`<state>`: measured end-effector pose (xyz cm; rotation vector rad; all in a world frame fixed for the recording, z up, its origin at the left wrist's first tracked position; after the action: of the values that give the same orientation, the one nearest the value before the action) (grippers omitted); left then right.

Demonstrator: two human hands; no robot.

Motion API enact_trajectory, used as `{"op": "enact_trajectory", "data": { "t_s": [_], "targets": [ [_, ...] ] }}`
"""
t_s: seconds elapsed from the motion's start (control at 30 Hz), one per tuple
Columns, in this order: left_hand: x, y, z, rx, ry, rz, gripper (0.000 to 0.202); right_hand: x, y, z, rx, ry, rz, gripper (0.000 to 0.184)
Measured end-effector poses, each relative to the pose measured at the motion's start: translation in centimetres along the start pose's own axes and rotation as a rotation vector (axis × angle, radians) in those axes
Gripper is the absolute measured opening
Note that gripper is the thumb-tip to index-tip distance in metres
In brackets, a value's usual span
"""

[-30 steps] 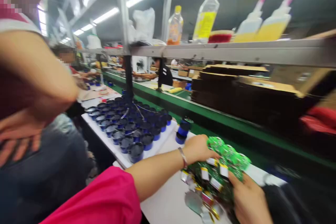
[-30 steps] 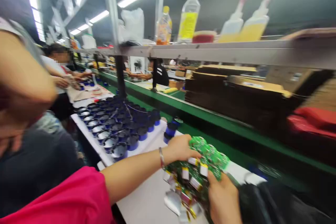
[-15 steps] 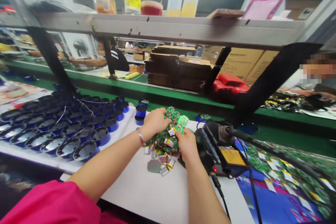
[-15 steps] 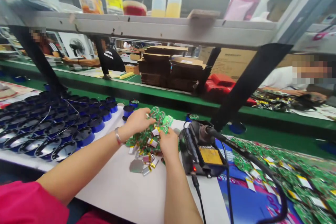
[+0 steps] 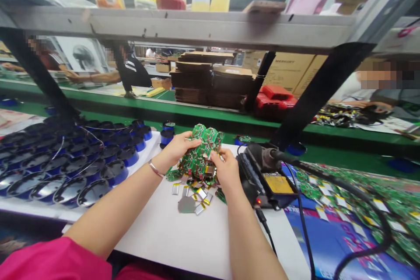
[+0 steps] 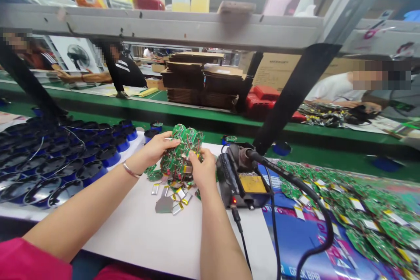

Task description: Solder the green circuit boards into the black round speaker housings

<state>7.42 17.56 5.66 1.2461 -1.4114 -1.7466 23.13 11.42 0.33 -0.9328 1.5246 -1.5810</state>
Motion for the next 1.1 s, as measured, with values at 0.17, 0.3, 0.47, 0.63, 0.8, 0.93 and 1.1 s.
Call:
{"op": "enact_trajectory", "data": {
  "t_s": [0.17,0.3,0.47,0.63,0.8,0.93,1.1],
  "targets": [
    [0.2,0.4,-0.5,-0.033,0.042,-0.061,0.023,0.5,0.0,-0.1,-0.185,-0.046,-0.054,0.040],
    [0.6,0.3,-1.2,-0.030,-0.022,-0.056,0.028,1.3,-1.3,-0.1,-0.241,-0.130,-0.097,0.047],
    [0.9,-0.3,-1.3,-0.161,-0.075,-0.042,0.029,1.6,-1.4,-0.1,-0.190,-0.123,-0.154,0.040],
    [0.8,0.4,-1.7,-0.512,-0.064,-0.075,0.019,0.8,-0.1,0.3,-0.067,0.048,-0.173,0.030],
    [0.9,1.7,-2.9,-0.851,-0.029,-0.103,0.018,0.5,0.4,1.0,0.026,0.149,-0.161,0.028],
    [1.0,2.3,-3.9,-1.001,-0.034,-0.079,0.020,0.7,-0.2,1.3,0.088,0.208,-0.155,0.028],
    [1.1,3.0,-4.6,-1.054,-0.019,-0.073,0.010,0.8,-0.8,1.7,0.102,0.290,-0.162,0.024]
  ]
}}
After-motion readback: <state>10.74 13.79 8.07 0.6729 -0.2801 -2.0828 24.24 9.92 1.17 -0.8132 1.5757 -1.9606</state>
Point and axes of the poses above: each hand's wrist, its own x-axis away from the middle knuckle, its own z-axis out of the back of the hand, y = z × x, the point moved 5 cm from there along -x, towards the middle knuckle, and after that the axes turned 15 degrees about -z, right-handed, at the moved point
